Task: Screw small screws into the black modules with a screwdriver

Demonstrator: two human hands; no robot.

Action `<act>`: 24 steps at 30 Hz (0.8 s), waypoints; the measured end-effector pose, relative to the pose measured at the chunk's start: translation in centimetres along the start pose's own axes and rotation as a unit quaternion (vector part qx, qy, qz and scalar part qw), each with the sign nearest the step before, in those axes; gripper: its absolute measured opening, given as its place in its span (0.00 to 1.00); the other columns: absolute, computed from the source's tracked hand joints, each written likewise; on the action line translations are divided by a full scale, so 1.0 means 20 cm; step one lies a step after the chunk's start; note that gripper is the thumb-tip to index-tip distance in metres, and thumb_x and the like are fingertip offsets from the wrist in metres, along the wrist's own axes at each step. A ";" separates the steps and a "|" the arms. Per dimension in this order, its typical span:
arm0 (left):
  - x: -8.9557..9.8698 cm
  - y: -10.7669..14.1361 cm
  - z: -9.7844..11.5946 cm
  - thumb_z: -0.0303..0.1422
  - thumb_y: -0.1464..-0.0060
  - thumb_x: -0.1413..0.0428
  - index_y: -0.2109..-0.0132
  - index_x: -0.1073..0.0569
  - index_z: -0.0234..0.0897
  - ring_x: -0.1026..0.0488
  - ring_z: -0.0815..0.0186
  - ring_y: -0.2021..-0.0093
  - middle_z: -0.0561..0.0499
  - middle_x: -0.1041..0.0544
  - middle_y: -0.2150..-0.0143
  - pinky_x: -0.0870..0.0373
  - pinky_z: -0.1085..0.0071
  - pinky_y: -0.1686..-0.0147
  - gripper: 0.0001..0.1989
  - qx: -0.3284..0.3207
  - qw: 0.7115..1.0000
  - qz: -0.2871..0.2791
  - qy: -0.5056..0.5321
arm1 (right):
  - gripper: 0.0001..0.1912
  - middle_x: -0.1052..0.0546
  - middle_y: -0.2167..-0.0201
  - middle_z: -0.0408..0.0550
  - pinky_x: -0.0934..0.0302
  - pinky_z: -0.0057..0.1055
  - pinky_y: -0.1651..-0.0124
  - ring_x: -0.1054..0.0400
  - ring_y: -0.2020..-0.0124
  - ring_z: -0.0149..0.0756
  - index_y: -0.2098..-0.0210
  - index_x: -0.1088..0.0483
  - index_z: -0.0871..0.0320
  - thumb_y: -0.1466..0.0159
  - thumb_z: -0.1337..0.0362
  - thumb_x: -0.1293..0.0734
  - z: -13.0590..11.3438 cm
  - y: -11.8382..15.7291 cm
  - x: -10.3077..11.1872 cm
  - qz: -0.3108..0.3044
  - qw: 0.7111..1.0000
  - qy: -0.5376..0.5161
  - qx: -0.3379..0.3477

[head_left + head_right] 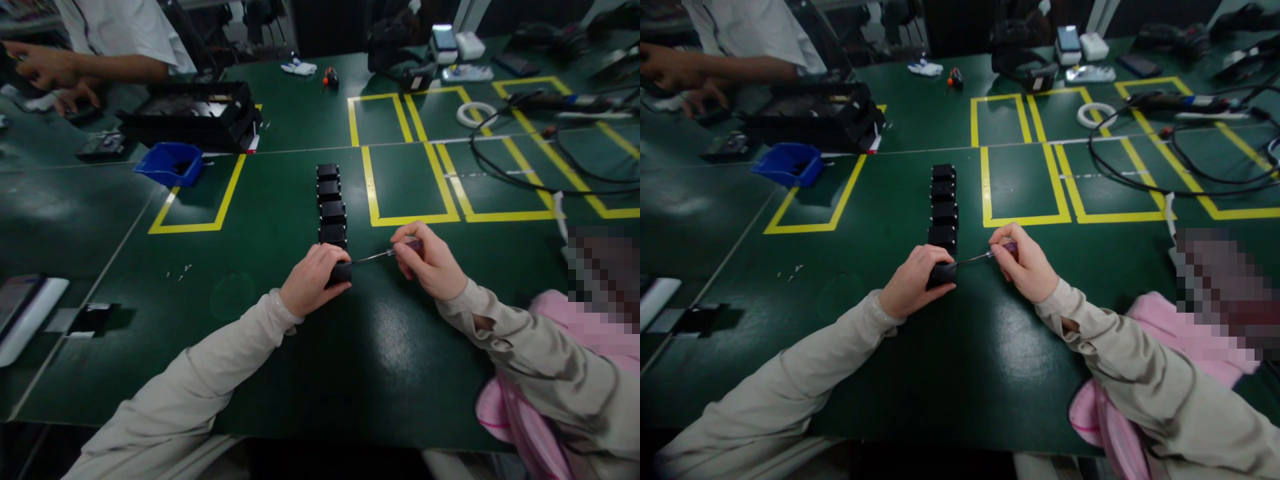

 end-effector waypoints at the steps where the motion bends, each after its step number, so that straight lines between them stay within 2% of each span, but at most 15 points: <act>1: 0.00 0.00 0.00 0.32 0.42 0.42 0.49 0.36 0.34 0.32 0.57 0.49 0.43 0.29 0.50 0.32 0.58 0.49 0.16 0.000 1.000 -0.001 -0.001 | 0.09 0.37 0.82 0.34 0.47 0.25 0.83 0.42 0.86 0.24 0.61 0.39 0.55 0.32 0.56 0.37 0.00 0.00 0.00 0.000 1.000 -0.002 0.005; 7: 0.00 0.00 0.00 0.32 0.42 0.42 0.49 0.35 0.35 0.31 0.56 0.49 0.43 0.29 0.50 0.32 0.57 0.49 0.16 0.005 1.000 -0.004 -0.001 | 0.13 0.39 0.86 0.33 0.50 0.25 0.83 0.44 0.87 0.24 0.65 0.36 0.56 0.31 0.54 0.39 0.01 0.01 0.01 -0.003 1.000 0.013 -0.015; 14: 0.00 0.00 0.00 0.32 0.42 0.42 0.49 0.35 0.34 0.32 0.57 0.49 0.43 0.28 0.50 0.32 0.58 0.49 0.16 0.000 1.000 0.003 -0.005 | 0.11 0.35 0.82 0.34 0.46 0.25 0.83 0.42 0.86 0.24 0.61 0.38 0.56 0.32 0.54 0.37 -0.01 0.01 0.00 -0.004 1.000 -0.011 0.003; 19: 0.00 0.00 0.00 0.32 0.42 0.42 0.49 0.35 0.34 0.32 0.57 0.49 0.43 0.28 0.50 0.32 0.59 0.49 0.16 0.000 1.000 0.003 -0.006 | 0.12 0.39 0.86 0.33 0.49 0.25 0.83 0.44 0.87 0.24 0.64 0.36 0.56 0.31 0.54 0.39 0.01 0.01 0.00 -0.007 1.000 0.004 -0.018; 24: 0.00 0.00 0.00 0.32 0.42 0.42 0.49 0.35 0.35 0.31 0.57 0.50 0.43 0.29 0.50 0.32 0.58 0.50 0.16 0.005 1.000 0.003 -0.005 | 0.11 0.37 0.83 0.34 0.47 0.25 0.83 0.42 0.86 0.25 0.60 0.38 0.56 0.31 0.55 0.38 0.00 0.01 0.00 -0.009 1.000 -0.008 0.001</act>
Point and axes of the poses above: each hand's wrist, its own y-axis away from the middle knuckle, its own x-axis out of the back of the hand, z = x × y, the point moved 2 cm from there along -y, towards the middle knuckle
